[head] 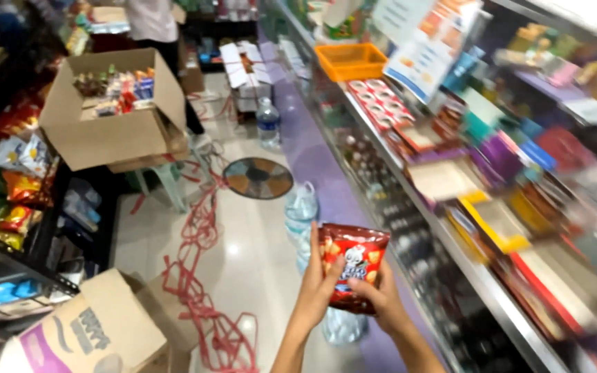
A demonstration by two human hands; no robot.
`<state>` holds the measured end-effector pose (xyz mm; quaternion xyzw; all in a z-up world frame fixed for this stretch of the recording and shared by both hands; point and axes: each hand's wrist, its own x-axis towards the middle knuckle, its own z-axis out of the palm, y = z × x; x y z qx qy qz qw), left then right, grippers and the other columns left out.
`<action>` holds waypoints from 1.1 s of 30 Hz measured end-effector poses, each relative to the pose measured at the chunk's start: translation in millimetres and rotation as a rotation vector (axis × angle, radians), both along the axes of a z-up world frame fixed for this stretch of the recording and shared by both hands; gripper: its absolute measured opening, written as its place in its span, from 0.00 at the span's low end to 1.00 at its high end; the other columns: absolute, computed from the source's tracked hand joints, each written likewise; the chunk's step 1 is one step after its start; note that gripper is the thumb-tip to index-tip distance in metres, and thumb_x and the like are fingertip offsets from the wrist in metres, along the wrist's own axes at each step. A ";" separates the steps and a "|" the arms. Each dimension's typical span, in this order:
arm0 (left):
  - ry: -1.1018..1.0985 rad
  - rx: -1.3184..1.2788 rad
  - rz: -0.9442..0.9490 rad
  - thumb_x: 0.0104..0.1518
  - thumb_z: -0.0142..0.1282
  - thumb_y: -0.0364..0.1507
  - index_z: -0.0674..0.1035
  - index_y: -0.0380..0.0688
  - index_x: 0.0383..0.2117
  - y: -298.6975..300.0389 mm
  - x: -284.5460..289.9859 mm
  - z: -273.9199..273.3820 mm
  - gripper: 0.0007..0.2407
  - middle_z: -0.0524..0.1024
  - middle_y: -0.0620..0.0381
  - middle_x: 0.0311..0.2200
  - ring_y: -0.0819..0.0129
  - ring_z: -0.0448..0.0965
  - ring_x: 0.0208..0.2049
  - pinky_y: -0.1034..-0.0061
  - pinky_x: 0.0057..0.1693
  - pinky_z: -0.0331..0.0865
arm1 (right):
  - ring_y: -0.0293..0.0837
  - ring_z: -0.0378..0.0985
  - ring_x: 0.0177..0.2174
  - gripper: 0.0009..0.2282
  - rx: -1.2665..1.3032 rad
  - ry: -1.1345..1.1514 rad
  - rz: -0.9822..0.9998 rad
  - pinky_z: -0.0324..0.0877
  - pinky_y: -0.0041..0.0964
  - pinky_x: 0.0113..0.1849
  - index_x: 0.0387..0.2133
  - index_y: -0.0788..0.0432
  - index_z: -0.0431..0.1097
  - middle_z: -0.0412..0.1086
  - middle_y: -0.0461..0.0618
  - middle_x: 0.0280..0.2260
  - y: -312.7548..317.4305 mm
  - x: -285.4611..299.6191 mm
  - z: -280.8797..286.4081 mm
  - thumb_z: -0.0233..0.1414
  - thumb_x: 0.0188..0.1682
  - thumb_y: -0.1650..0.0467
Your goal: Organizing and restocking various snack items, including chocolates and candies, onto store shelves and into display containers.
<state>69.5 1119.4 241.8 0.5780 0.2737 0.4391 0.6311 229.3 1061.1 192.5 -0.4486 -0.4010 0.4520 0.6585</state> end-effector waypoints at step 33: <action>-0.316 -0.021 -0.470 0.67 0.45 0.38 0.68 0.40 0.65 769.5 330.7 12.0 0.23 0.67 0.53 0.65 0.67 0.65 0.65 0.73 0.68 0.57 | 0.45 0.79 0.40 0.23 0.231 0.057 -0.618 0.76 0.40 0.42 0.56 0.65 0.64 0.74 0.55 0.45 712.9 261.9 42.5 0.54 0.46 0.70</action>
